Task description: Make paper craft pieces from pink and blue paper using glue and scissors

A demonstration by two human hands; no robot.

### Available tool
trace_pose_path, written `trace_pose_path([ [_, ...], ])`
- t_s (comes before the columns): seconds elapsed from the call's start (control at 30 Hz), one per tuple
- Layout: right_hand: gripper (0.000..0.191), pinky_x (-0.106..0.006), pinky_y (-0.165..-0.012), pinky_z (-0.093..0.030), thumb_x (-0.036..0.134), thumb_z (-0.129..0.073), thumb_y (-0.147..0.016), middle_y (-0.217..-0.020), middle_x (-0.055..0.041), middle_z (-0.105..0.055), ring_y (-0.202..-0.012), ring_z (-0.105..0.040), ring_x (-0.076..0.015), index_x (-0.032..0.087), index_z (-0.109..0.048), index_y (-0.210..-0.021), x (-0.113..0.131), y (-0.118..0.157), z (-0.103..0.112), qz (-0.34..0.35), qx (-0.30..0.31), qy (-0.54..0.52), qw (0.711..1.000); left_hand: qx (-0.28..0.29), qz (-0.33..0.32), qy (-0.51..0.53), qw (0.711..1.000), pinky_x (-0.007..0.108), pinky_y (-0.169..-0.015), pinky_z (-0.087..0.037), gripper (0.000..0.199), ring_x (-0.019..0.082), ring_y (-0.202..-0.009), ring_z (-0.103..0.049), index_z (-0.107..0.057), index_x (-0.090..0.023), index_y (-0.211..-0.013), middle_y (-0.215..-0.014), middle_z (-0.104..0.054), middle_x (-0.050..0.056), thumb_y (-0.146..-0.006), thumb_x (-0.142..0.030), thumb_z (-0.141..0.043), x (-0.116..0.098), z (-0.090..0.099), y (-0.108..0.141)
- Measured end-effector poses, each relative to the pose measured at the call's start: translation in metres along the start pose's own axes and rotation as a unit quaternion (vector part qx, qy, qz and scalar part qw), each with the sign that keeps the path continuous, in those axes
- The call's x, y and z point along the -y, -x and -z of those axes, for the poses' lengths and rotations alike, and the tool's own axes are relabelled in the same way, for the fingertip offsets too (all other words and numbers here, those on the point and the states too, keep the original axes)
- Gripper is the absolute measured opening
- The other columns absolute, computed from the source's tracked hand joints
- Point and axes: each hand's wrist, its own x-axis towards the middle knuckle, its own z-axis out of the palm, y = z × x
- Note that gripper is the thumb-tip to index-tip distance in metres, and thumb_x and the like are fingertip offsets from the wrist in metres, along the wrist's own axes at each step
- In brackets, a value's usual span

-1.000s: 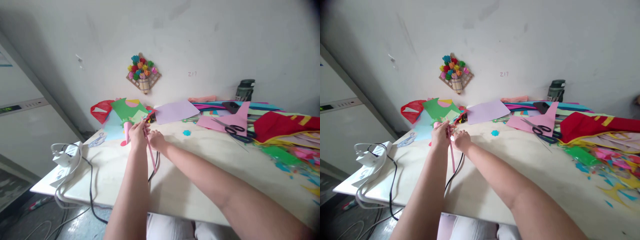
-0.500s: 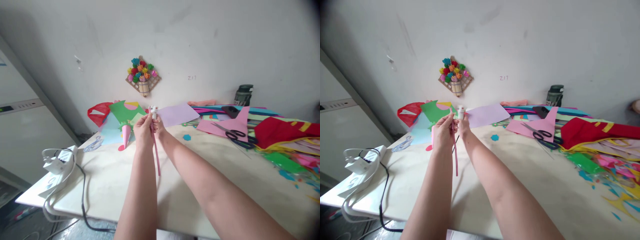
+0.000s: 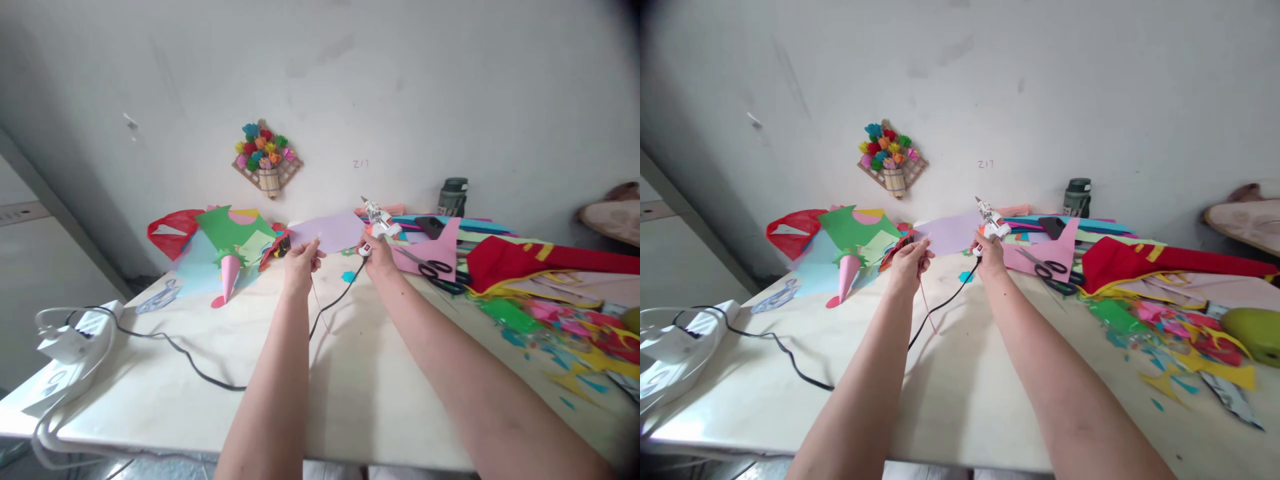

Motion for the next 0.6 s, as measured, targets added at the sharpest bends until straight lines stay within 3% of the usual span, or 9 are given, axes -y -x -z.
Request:
trace_pose_path([
  [0.1,0.033,-0.023,-0.045,-0.043,0.025,-0.068,-0.052,-0.054,0.0064,-0.05,-0.046,-0.047,-0.0084,0.018,-0.05,-0.079,0.012,0.004,0.014,-0.033,0.044,0.003,0.999,0.013,-0.003,-0.016,1.0,0.017,-0.033,-0.018,0.032,0.001,-0.033,-0.035,-0.054,-0.012,-0.063,-0.047,-0.053,-0.002,-0.057,-0.041,-0.067,0.01,-0.005,0.002],
  [0.23,0.028,-0.021,-0.036,-0.035,0.031,-0.067,-0.057,-0.053,0.0051,-0.051,-0.038,-0.042,-0.0067,0.017,-0.05,-0.074,0.018,0.016,0.032,-0.066,0.127,0.048,0.988,0.037,0.026,-0.011,0.999,0.016,-0.034,-0.018,0.028,0.001,-0.033,-0.034,-0.053,-0.013,-0.061,-0.045,-0.051,-0.003,-0.057,-0.036,-0.068,0.016,-0.003,0.002],
  [0.33,0.03,-0.022,-0.034,-0.035,0.039,-0.067,-0.06,-0.054,0.0037,-0.053,-0.035,-0.041,-0.0068,0.017,-0.051,-0.072,0.021,0.022,0.038,-0.102,0.157,0.076,0.979,0.05,0.09,0.023,0.994,0.015,-0.034,-0.02,0.026,0.001,-0.034,-0.036,-0.054,-0.014,-0.066,-0.046,-0.051,-0.004,-0.056,-0.032,-0.069,0.013,0.004,-0.001],
  [0.43,0.034,-0.023,-0.033,-0.036,0.045,-0.063,-0.062,-0.053,0.0026,-0.054,-0.033,-0.04,-0.0066,0.016,-0.054,-0.078,0.023,0.025,0.037,-0.134,0.177,0.09,0.971,0.016,0.118,0.044,0.992,0.014,-0.033,-0.018,0.028,0.001,-0.032,-0.034,-0.052,-0.016,-0.071,-0.045,-0.049,-0.006,-0.055,-0.031,-0.07,0.001,0.008,-0.003],
  [0.5,0.037,-0.022,-0.032,-0.035,0.047,-0.062,-0.063,-0.053,0.0015,-0.055,-0.032,-0.039,-0.0061,0.015,-0.056,-0.079,0.024,0.026,0.035,-0.149,0.185,0.095,0.967,-0.005,0.073,0.016,0.997,0.014,-0.032,-0.016,0.028,0.001,-0.03,-0.03,-0.053,-0.017,-0.073,-0.044,-0.049,-0.006,-0.057,-0.034,-0.068,-0.01,0.008,-0.005],
  [0.6,0.037,-0.022,-0.032,-0.035,0.049,-0.06,-0.064,-0.053,0.0002,-0.056,-0.032,-0.038,-0.0059,0.014,-0.057,-0.076,0.023,0.027,0.033,-0.155,0.189,0.104,0.964,-0.074,-0.043,-0.077,0.993,0.016,-0.033,-0.019,0.026,0.003,-0.032,-0.034,-0.056,-0.016,-0.071,-0.042,-0.049,-0.005,-0.061,-0.039,-0.065,-0.027,0.002,-0.008],
])
